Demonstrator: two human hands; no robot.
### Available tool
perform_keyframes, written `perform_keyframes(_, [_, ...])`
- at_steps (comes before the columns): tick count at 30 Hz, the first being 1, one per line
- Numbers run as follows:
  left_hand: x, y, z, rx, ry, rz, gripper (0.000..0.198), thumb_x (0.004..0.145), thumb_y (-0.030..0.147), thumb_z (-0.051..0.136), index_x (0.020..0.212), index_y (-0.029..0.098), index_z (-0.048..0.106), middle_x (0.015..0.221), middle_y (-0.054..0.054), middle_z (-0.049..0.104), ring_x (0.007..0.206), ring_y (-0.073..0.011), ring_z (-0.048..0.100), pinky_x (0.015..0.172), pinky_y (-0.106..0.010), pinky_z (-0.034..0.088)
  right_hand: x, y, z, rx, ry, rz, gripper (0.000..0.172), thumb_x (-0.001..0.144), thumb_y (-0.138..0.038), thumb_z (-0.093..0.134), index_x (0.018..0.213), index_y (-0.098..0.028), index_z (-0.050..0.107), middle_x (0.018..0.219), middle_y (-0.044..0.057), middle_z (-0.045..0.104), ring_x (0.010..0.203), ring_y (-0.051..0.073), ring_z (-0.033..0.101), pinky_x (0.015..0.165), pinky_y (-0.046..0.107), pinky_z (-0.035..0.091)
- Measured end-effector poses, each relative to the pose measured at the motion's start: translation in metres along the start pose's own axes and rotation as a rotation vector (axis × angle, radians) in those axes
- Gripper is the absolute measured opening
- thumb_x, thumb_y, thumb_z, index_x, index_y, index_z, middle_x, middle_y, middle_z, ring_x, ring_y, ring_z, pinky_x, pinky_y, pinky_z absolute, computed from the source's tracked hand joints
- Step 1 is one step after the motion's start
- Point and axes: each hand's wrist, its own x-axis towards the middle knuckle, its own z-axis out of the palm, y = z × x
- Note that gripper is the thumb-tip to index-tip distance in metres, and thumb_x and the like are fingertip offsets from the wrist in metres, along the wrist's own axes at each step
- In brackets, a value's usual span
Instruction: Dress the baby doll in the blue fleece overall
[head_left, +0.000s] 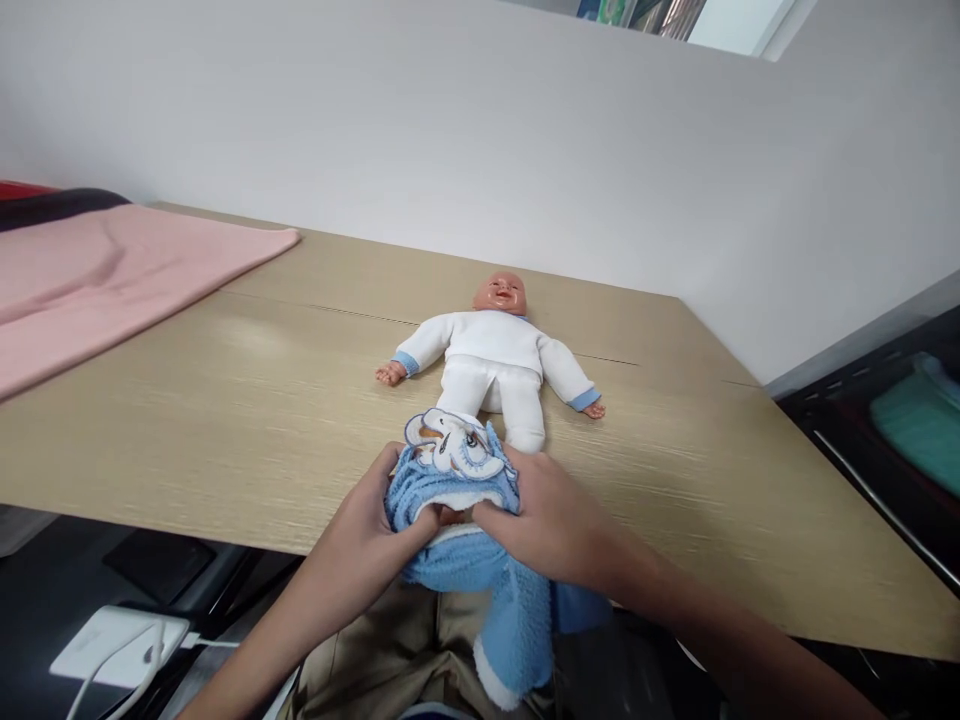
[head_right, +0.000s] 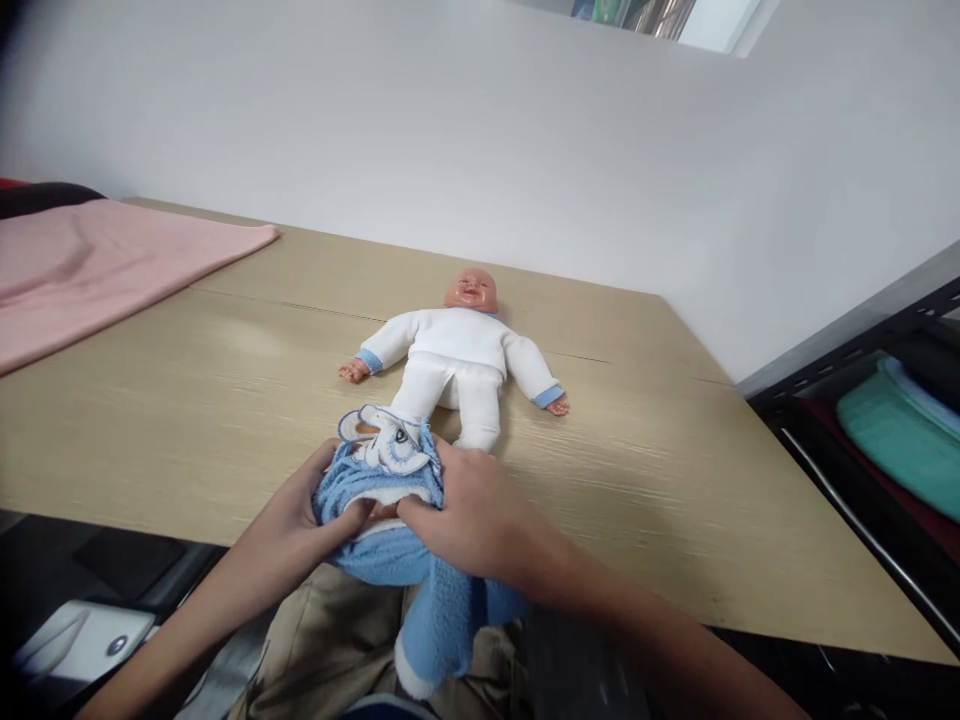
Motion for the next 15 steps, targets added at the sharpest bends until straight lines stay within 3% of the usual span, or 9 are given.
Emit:
perform_keyframes(9, [0.004, -0.004, -0.007, 0.132, 0.031, -0.026, 0.053, 0.101, 0.041, 0.069, 0.148, 0.021, 0.052, 0.146, -0.014, 0.071, 0.136, -0.0384, 0.067, 0.109, -0.049, 0.056, 0.009, 0.0, 0.009, 0.076, 0.029, -0.177, 0.013, 0.097, -0.02, 0.07, 0.11, -0.022, 0.07, 0.118, 0.006, 0.082, 0.106, 0.026, 0.075, 0.093, 0.039, 0.053])
perform_keyframes(15, [0.017, -0.009, -0.01, 0.156, -0.031, -0.016, 0.056, 0.102, 0.046, 0.07, 0.151, 0.025, 0.051, 0.155, -0.013, 0.067, 0.145, -0.0388, 0.063, 0.116, -0.05, 0.052, 0.018, 0.001, 0.004, 0.088, -0.024, -0.138, 0.009, 0.099, -0.018, 0.068, 0.107, -0.022, 0.069, 0.109, 0.004, 0.082, 0.096, 0.023, 0.075, 0.09, 0.038, 0.054])
